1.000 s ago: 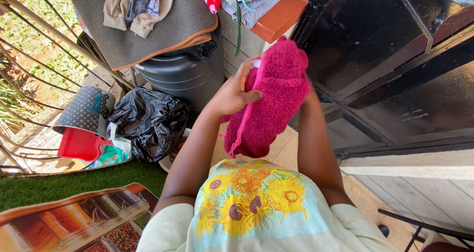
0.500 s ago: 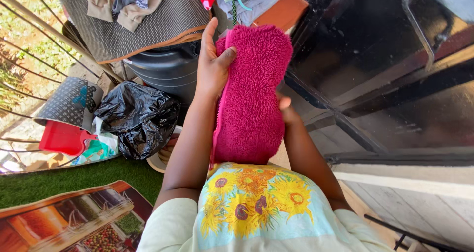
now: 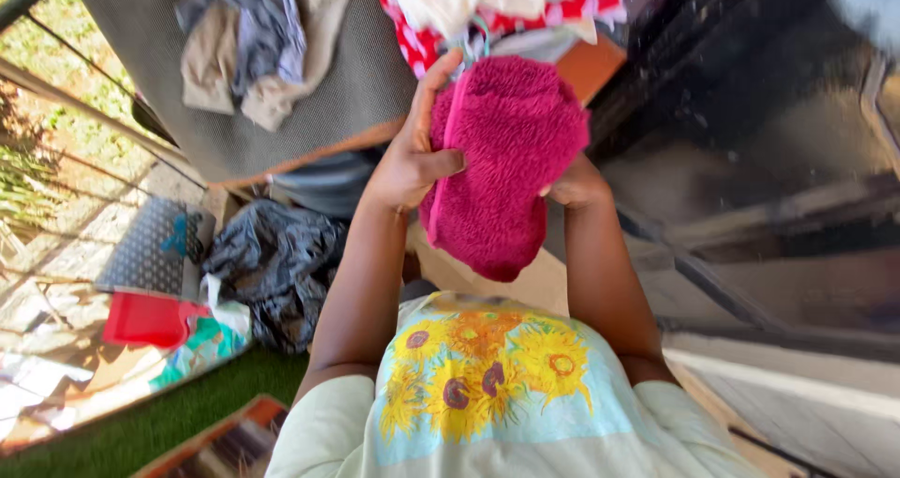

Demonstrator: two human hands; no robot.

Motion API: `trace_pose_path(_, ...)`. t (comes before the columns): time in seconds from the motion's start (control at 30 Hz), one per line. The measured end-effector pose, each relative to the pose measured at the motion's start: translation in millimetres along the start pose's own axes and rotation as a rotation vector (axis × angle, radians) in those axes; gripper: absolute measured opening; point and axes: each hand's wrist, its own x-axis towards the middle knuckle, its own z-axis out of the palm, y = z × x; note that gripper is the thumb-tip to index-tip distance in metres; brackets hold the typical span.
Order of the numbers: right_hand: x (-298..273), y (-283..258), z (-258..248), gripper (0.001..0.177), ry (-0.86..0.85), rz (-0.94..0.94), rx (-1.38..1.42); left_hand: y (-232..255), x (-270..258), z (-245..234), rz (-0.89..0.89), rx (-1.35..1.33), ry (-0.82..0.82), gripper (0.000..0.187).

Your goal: The person folds items of clothing, including a towel, socks, and a small patterned garment, and places them onto a pile on a chair.

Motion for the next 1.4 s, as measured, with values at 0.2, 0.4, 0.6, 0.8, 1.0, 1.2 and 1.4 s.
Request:
trace_pose_path(0.2,97.9,-38.6,19.1,0.094,-0.004,-0.009,-0.404,28.1,64.1,-74.0,0.045,-0.622,0.103,0.105)
trace_pose_path(0.4,179.2,-34.6,51.9,0.053,0.368,-0.193,-0.129,28.1,105.1,-134.7,0.060,0.069,0.363,0.077)
trace_pose_path(0.6,229.3,-35.4,66.1,0.046,0.561,-0.502,0.012,37.1,105.2,-150.1,0.060,0.624,0.562,0.044)
trace_pose_path(0.8,255.2,-32.6,72.3,0.036,0.550,-0.483,-0.098,60.9,94.1,-108.8,0.456,1.314,0.549,0.111)
trace_pose_path(1.0,254.6,-57.3,53.3,0.046,0.325,-0.403,-0.226,62.1,95.1,-169.3,0.112,1.368,0.704,0.048)
trace_pose_path(1.2,240.9,-95.5,34.7,0.047,0.423,-0.621,-1.504,76.9,87.0,-218.7,0.013,0.434,0.575,0.023)
trace_pose_path(1.4,219.2,-67.0,71.0,0.077,0.462,-0.570,-1.631,88.8,106.6,-178.5,0.150,0.909,0.697,0.021)
